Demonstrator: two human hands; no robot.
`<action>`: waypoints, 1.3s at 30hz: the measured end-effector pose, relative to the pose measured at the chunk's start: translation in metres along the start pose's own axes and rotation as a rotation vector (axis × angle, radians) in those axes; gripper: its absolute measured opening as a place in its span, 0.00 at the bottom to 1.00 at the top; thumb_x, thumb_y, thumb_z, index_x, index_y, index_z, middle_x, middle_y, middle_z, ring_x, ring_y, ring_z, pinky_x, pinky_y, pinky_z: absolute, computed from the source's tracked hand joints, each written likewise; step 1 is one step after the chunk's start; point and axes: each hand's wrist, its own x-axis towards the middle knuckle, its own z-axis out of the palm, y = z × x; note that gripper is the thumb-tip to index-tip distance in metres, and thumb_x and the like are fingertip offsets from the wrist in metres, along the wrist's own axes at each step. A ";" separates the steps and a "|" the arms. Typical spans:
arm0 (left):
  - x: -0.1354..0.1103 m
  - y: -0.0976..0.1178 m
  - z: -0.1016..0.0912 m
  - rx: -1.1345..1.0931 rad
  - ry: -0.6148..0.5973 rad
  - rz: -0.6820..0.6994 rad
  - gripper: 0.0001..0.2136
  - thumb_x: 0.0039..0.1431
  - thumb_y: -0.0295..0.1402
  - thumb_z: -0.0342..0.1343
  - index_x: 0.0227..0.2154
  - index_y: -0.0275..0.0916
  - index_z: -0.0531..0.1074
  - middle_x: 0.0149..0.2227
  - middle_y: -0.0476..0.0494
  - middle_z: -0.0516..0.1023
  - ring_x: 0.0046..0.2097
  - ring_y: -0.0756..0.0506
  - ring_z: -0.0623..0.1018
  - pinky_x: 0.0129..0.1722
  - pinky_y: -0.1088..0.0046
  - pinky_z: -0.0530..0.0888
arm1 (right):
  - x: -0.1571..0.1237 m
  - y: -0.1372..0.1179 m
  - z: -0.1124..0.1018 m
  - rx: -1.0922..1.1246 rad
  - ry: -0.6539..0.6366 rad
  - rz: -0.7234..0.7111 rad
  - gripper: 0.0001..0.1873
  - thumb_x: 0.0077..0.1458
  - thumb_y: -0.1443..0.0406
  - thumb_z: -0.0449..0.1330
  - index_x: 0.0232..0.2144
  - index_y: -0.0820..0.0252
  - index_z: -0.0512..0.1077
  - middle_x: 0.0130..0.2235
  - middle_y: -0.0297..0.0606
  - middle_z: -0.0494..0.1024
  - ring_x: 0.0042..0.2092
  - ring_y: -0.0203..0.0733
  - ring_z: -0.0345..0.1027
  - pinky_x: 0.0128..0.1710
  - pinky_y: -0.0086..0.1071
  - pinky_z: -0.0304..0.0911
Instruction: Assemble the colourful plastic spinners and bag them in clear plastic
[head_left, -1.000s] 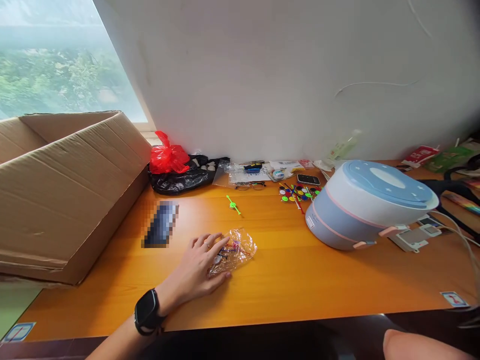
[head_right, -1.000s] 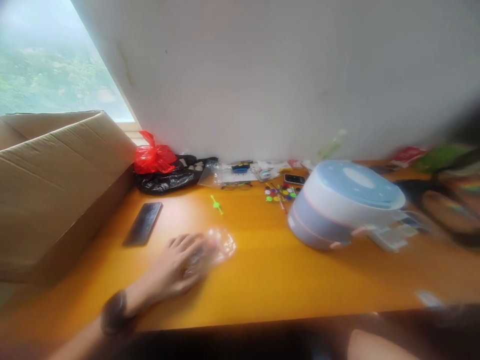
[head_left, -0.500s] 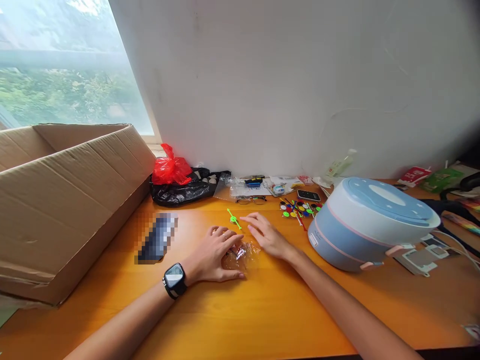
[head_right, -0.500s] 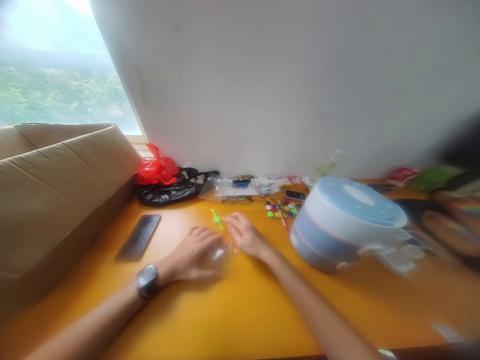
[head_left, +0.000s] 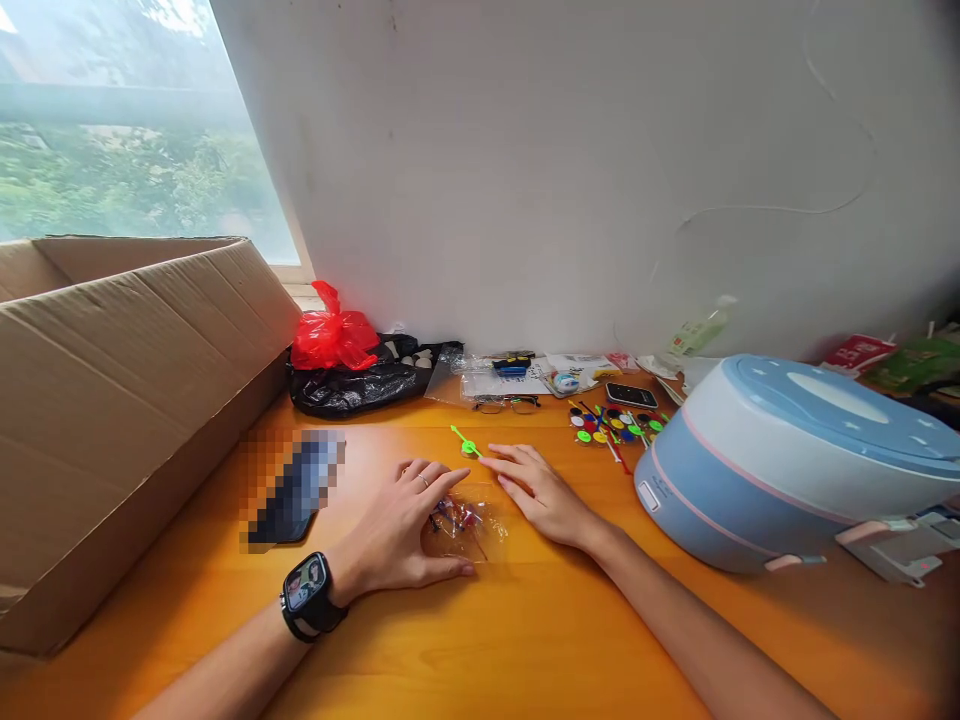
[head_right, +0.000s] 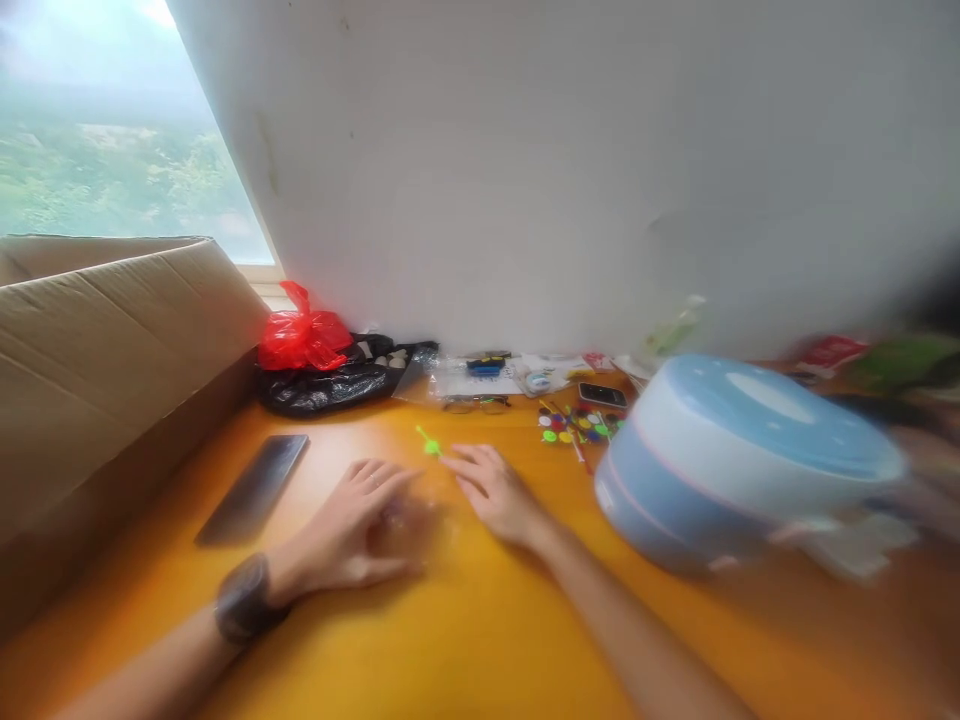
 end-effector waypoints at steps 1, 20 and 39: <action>0.000 0.000 0.001 -0.004 0.013 -0.003 0.45 0.53 0.58 0.71 0.69 0.46 0.63 0.56 0.35 0.77 0.54 0.31 0.75 0.58 0.47 0.70 | 0.000 0.000 0.001 -0.014 -0.006 -0.013 0.20 0.72 0.66 0.56 0.60 0.45 0.77 0.63 0.40 0.77 0.65 0.51 0.66 0.68 0.51 0.61; -0.005 0.000 0.013 -0.119 0.295 -0.227 0.41 0.52 0.52 0.73 0.64 0.44 0.63 0.57 0.33 0.77 0.56 0.30 0.79 0.55 0.45 0.75 | 0.006 -0.031 -0.030 0.196 0.578 0.102 0.09 0.65 0.57 0.66 0.41 0.55 0.78 0.41 0.41 0.82 0.43 0.47 0.77 0.46 0.40 0.74; -0.005 0.005 0.008 -0.042 0.712 -0.196 0.36 0.62 0.46 0.66 0.69 0.44 0.59 0.50 0.38 0.73 0.49 0.37 0.76 0.51 0.53 0.74 | 0.073 -0.169 -0.050 0.171 -0.095 -0.080 0.07 0.60 0.71 0.67 0.33 0.58 0.85 0.28 0.30 0.80 0.28 0.32 0.66 0.30 0.28 0.58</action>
